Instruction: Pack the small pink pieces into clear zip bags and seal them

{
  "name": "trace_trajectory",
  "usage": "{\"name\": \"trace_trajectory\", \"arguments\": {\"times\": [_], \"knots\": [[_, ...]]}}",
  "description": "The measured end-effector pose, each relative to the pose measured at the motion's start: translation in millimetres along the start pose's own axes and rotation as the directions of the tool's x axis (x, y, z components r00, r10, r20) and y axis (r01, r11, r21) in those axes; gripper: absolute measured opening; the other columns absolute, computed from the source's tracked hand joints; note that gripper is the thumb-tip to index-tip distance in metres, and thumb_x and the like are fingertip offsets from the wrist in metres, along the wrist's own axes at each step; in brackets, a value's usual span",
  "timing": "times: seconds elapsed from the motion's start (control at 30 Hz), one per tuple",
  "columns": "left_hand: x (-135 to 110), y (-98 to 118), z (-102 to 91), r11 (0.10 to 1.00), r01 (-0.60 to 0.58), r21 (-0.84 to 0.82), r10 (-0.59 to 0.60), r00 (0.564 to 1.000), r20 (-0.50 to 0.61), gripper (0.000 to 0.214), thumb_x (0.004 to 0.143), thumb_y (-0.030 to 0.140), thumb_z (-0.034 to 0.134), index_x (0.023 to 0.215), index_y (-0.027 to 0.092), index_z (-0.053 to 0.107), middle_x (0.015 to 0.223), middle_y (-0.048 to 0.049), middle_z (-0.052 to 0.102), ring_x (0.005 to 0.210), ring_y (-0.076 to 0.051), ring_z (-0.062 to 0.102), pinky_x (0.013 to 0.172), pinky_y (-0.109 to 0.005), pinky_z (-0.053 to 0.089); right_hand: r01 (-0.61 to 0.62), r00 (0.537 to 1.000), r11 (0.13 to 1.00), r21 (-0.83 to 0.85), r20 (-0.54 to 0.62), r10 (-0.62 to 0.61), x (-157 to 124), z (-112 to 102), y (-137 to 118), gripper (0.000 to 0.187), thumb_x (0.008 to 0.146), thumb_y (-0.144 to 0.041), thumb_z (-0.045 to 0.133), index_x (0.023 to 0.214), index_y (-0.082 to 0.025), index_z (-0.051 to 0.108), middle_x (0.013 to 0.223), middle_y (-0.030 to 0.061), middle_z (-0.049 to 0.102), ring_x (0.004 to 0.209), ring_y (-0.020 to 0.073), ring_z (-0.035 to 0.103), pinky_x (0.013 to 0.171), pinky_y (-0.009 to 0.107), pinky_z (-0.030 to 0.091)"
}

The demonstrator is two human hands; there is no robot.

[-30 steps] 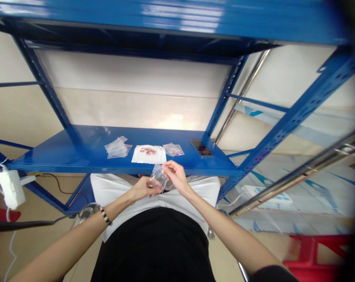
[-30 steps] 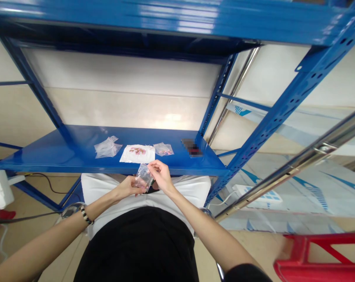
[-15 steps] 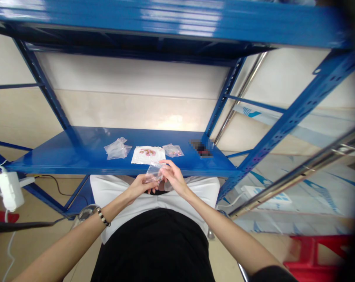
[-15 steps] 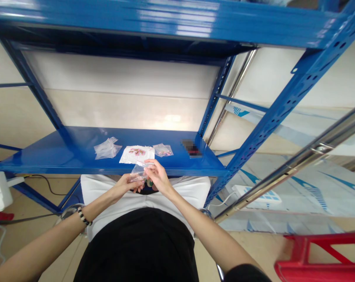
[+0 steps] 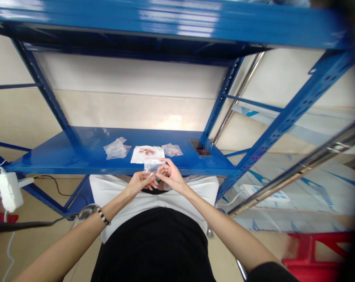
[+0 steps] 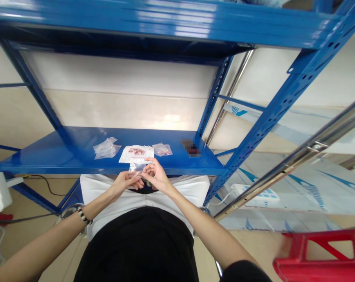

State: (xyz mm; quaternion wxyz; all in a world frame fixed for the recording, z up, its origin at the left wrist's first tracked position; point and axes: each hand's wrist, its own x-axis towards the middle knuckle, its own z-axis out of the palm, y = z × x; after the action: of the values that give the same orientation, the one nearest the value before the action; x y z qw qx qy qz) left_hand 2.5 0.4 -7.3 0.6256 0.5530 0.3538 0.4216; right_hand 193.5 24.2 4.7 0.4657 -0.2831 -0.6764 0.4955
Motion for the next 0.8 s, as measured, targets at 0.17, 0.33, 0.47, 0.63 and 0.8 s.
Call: {"name": "trace_trajectory", "arguments": {"times": [0.17,0.33,0.47,0.63,0.8], "knots": [[6.2,-0.8,-7.8,0.999,-0.044,0.002,0.044,0.995,-0.094,0.042,0.08,0.043,0.072,0.101,0.008,0.061,0.092,-0.0181,0.074,0.079,-0.024,0.072,0.063,-0.029,0.054,-0.037,0.993,0.996,0.085,-0.107,0.046,5.9,-7.9,-0.5,0.058,0.075,-0.032,0.075,0.124,-0.025,0.044,0.082,-0.0016,0.06,0.065,0.0119,0.058,0.061,0.024,0.044],[7.2,0.7,-8.5,0.997,-0.081,0.011,0.081,0.99,-0.117,0.044,0.081,0.046,0.07,0.101,0.008,0.062,0.095,-0.0186,0.073,0.079,-0.025,0.072,0.059,-0.028,0.054,-0.078,0.971,0.984,0.162,-0.211,0.112,7.4,-10.3,-2.0,0.057,0.072,-0.031,0.077,0.12,-0.023,0.047,0.078,-0.0031,0.059,0.058,0.0093,0.053,0.056,0.022,0.043],[4.1,3.5,-7.1,0.993,-0.113,0.029,0.115,0.984,-0.137,0.043,0.081,0.046,0.069,0.101,0.009,0.064,0.095,-0.0172,0.074,0.078,-0.024,0.072,0.058,-0.028,0.054,-0.103,0.968,0.974,0.2,-0.204,0.144,3.7,-5.4,-2.7,0.058,0.071,-0.03,0.078,0.12,-0.023,0.047,0.077,-0.0034,0.059,0.056,0.0089,0.052,0.053,0.021,0.042],[6.4,3.6,-7.4,0.994,-0.103,0.038,0.107,0.985,-0.138,0.041,0.08,0.046,0.07,0.095,0.008,0.066,0.091,-0.0168,0.074,0.077,-0.024,0.072,0.058,-0.028,0.054,-0.11,0.967,0.969,0.22,-0.202,0.155,2.8,-1.5,-3.1,0.059,0.07,-0.03,0.079,0.119,-0.023,0.047,0.078,-0.003,0.06,0.057,0.009,0.053,0.054,0.021,0.043],[9.0,-1.4,-7.4,0.995,-0.101,0.026,0.104,0.982,-0.16,0.04,0.078,0.047,0.071,0.092,0.009,0.066,0.086,-0.015,0.074,0.075,-0.023,0.071,0.058,-0.027,0.054,-0.101,0.966,0.971,0.218,-0.211,0.148,3.6,-0.3,-5.5,0.052,0.074,-0.032,0.077,0.118,-0.024,0.05,0.079,-0.0034,0.06,0.06,0.0088,0.054,0.057,0.021,0.044]]}}
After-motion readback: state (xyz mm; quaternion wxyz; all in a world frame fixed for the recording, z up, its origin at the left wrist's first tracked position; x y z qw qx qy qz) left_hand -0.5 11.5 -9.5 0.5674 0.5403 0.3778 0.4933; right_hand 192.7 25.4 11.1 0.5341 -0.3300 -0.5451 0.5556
